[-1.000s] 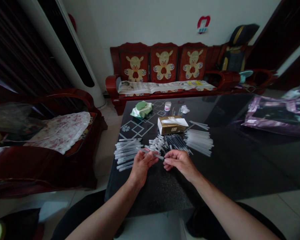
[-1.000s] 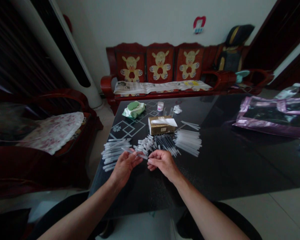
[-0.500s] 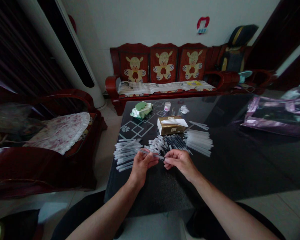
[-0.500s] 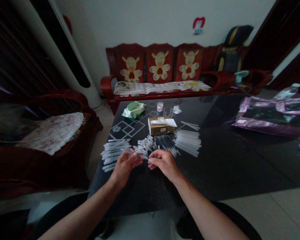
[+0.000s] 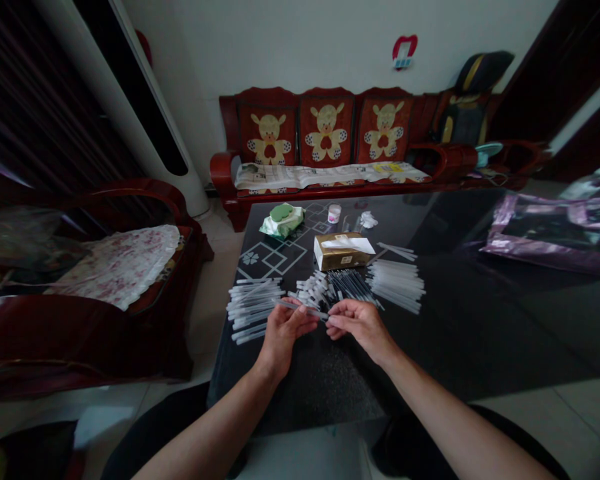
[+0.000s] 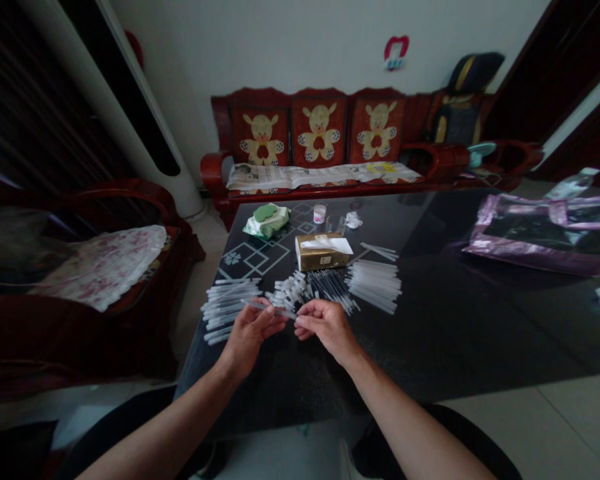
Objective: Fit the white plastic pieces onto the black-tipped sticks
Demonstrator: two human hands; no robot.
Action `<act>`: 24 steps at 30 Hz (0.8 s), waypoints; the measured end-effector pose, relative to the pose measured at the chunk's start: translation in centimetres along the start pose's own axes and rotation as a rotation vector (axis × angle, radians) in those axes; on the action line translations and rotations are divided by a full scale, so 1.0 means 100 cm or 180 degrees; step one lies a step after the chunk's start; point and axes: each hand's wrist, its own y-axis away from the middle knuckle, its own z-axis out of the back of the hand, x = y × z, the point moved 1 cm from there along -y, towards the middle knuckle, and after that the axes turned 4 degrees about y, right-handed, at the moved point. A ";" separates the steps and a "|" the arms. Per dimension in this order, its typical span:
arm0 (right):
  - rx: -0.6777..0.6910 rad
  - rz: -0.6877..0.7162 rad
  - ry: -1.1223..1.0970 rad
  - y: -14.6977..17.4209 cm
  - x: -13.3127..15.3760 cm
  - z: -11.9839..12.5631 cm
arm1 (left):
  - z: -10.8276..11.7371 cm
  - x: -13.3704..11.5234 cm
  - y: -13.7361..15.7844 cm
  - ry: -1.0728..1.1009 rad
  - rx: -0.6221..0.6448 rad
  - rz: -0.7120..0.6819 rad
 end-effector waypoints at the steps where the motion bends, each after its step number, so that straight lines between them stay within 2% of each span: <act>1: -0.0010 -0.0030 -0.0047 0.000 0.000 0.000 | 0.000 0.000 0.000 -0.0005 0.0003 -0.0002; 13: 0.0092 -0.0256 0.0264 -0.001 -0.007 -0.002 | -0.001 0.002 0.001 0.0148 0.0033 0.0001; 19: 0.0195 -0.0014 0.0241 0.000 -0.005 -0.002 | -0.001 0.003 0.000 0.0216 -0.0004 -0.0022; 24: 0.0272 -0.0332 0.0317 0.000 -0.006 -0.002 | -0.003 0.002 0.001 0.0194 0.0026 -0.0003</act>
